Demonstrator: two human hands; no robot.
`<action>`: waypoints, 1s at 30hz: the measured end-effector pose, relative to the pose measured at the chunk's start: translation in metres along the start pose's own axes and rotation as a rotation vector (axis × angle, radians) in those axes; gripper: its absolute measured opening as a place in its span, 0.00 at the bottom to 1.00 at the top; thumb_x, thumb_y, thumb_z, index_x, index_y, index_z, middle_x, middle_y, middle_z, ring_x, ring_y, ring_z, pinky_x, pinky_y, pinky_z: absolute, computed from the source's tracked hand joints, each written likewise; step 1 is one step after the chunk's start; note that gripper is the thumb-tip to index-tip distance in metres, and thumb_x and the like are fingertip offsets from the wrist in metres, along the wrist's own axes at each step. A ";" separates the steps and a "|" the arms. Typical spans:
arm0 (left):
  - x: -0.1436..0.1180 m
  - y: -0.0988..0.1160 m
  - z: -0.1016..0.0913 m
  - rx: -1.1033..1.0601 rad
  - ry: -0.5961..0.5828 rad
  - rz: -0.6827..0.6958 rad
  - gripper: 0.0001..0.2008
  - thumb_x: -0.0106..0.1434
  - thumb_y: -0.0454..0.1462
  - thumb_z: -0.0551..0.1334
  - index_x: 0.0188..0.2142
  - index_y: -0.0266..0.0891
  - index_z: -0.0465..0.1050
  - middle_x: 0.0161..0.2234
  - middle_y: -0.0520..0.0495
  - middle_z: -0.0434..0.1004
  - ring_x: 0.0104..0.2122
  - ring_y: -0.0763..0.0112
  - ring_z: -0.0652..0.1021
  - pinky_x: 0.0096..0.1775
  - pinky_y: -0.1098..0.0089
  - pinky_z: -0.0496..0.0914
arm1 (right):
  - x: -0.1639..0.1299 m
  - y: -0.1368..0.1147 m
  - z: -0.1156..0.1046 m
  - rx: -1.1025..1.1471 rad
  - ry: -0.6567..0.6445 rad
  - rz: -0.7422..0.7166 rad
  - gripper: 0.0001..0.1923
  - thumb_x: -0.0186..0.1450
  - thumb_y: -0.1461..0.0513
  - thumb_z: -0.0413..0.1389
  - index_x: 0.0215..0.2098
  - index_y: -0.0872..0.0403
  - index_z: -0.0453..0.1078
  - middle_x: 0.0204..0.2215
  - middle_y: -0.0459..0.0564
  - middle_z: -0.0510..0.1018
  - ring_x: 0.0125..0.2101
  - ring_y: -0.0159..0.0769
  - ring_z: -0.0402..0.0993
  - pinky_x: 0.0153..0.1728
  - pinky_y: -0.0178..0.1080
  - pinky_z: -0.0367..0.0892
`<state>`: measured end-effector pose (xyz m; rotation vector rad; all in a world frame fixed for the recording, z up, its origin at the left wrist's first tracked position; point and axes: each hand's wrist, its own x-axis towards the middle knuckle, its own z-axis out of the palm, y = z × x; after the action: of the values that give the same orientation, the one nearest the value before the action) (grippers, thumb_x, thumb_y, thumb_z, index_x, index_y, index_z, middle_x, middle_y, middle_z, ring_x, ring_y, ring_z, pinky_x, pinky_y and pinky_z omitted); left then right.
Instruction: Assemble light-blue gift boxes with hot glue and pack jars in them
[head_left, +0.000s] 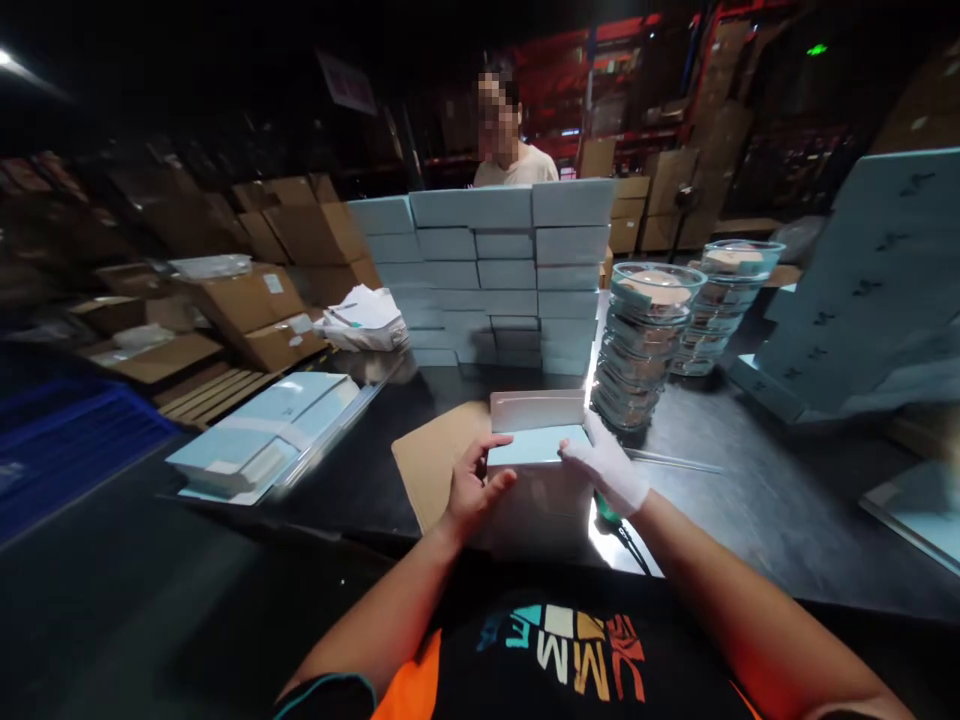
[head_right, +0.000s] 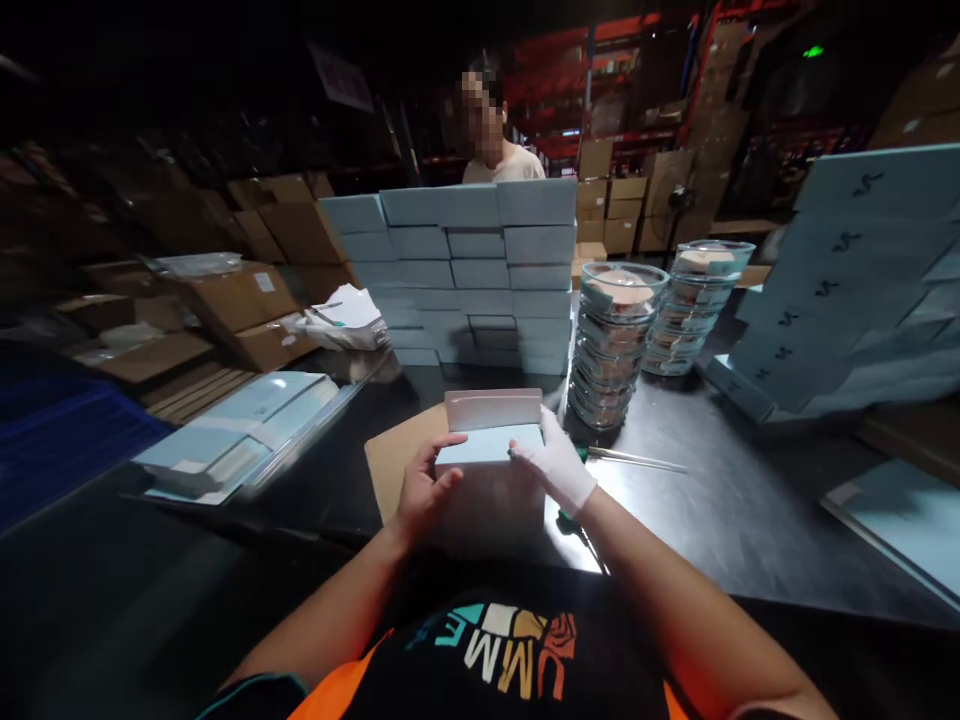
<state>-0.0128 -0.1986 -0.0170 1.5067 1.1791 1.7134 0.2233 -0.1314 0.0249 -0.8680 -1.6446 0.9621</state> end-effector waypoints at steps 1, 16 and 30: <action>0.000 -0.002 0.001 0.007 -0.021 0.019 0.37 0.57 0.69 0.75 0.47 0.40 0.84 0.43 0.39 0.86 0.42 0.53 0.85 0.44 0.60 0.79 | 0.000 -0.004 0.002 0.043 -0.039 0.018 0.27 0.66 0.46 0.68 0.57 0.51 0.79 0.50 0.60 0.88 0.49 0.52 0.88 0.51 0.51 0.83; 0.013 -0.009 -0.027 0.036 -0.360 0.519 0.12 0.76 0.43 0.70 0.55 0.51 0.89 0.51 0.39 0.91 0.64 0.47 0.83 0.64 0.42 0.78 | -0.032 0.018 -0.021 0.018 -0.381 -0.371 0.13 0.78 0.54 0.64 0.59 0.42 0.84 0.67 0.59 0.80 0.70 0.51 0.77 0.69 0.58 0.75; -0.023 -0.068 -0.065 0.223 0.054 -0.350 0.54 0.52 0.57 0.79 0.72 0.41 0.66 0.61 0.32 0.83 0.60 0.40 0.85 0.62 0.45 0.80 | 0.036 -0.014 -0.053 -0.687 0.020 -0.629 0.33 0.76 0.48 0.61 0.74 0.54 0.71 0.74 0.69 0.71 0.78 0.63 0.63 0.76 0.68 0.63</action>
<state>-0.0805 -0.2031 -0.0865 1.2870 1.5996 1.4322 0.2649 -0.0954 0.0619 -0.7005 -2.0804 -0.0624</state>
